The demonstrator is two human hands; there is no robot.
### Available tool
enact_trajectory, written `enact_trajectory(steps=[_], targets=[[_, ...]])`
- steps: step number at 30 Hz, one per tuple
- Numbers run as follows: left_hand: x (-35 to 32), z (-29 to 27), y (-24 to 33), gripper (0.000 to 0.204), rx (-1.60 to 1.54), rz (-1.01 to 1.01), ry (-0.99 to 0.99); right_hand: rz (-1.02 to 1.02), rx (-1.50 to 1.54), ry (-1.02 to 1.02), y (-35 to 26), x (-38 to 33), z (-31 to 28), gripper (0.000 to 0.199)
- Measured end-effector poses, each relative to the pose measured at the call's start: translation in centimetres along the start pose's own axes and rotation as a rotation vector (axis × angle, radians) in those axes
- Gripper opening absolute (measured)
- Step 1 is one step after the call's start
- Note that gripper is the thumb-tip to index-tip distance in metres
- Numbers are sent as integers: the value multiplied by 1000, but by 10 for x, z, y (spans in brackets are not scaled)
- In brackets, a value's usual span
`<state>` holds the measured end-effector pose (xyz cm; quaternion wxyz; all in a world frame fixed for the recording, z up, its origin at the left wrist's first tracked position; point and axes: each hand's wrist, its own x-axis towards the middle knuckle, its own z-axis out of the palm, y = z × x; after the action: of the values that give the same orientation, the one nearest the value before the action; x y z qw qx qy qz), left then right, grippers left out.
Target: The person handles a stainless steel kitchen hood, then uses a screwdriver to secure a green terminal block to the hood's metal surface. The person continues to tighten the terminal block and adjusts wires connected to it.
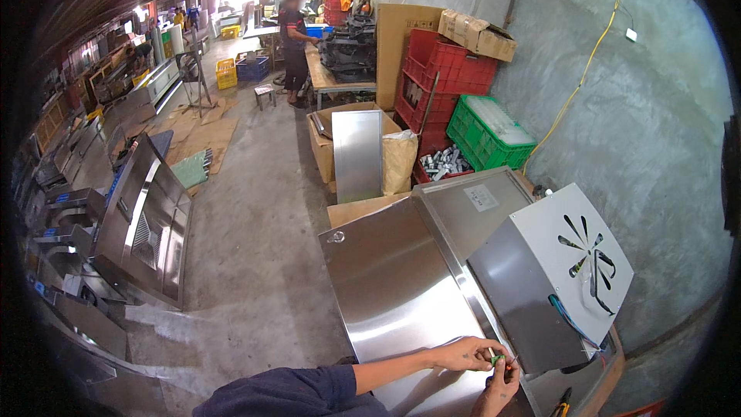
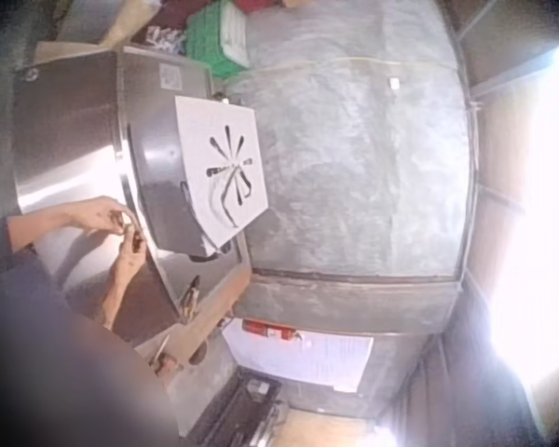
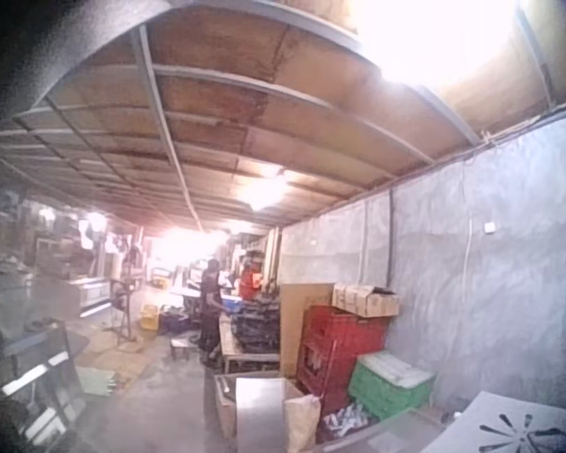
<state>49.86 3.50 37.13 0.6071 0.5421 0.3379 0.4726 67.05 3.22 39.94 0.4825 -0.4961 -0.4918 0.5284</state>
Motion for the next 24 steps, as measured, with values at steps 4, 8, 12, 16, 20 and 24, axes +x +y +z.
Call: enact_trajectory(steps=[4,8,12,16,20,24], targets=[[1,3,-2,44,4,50,38,0,-18,12,-5,0,4,29],[3,6,-2,48,-51,10,25,53,-73,34,0,0,-9,37],[6,5,-15,45,-30,29,76,129,64,85,5,-4,-9,38],[6,5,2,47,-20,-3,46,219,190,117,9,-5,-10,36],[7,6,2,48,18,-19,41,232,211,106,9,-7,-9,36],[10,7,-5,49,7,-11,45,243,213,157,18,-5,-8,35]])
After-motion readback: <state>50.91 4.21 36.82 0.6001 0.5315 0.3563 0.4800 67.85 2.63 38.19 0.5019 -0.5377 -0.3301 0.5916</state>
